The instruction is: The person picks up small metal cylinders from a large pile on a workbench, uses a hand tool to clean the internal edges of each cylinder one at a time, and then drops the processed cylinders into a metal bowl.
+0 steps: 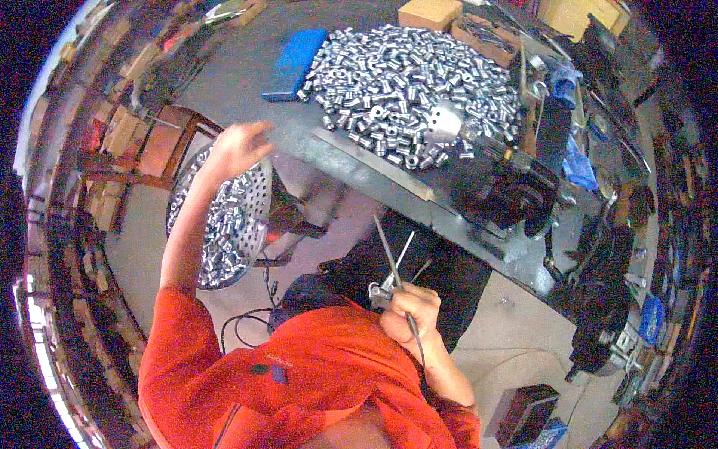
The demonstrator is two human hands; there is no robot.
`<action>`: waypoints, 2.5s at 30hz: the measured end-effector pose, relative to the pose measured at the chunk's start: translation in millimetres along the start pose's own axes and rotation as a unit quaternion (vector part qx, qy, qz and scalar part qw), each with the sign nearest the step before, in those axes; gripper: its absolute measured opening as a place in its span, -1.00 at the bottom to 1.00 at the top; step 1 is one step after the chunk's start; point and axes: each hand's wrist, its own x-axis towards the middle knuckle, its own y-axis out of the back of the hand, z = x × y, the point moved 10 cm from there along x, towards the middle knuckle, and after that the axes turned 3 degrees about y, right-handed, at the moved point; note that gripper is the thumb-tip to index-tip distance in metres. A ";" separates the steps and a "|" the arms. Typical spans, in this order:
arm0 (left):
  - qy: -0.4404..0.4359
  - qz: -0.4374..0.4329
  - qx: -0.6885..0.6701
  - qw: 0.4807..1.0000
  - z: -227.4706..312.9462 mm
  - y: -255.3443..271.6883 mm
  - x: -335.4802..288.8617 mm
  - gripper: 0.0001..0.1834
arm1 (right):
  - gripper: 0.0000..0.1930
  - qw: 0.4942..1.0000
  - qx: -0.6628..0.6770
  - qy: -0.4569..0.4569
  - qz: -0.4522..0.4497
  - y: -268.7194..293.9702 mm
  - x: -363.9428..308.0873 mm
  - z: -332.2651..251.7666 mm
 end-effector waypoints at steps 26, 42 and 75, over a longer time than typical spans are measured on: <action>0.200 -0.088 0.094 0.971 -129.5 -93.1 -82.8 -0.66 | -0.74 0.996 0.062 -0.062 -0.032 -15.5 0.0 6.4; 0.175 -0.274 -0.814 0.482 153.6 -114.3 -119.7 -0.71 | -0.71 0.988 0.079 -0.088 -0.102 -21.1 9.2 6.3; -0.105 -0.034 -0.219 0.969 138.4 -72.6 -76.5 -0.77 | -0.68 0.986 0.116 -0.047 -0.108 -7.4 7.1 -10.5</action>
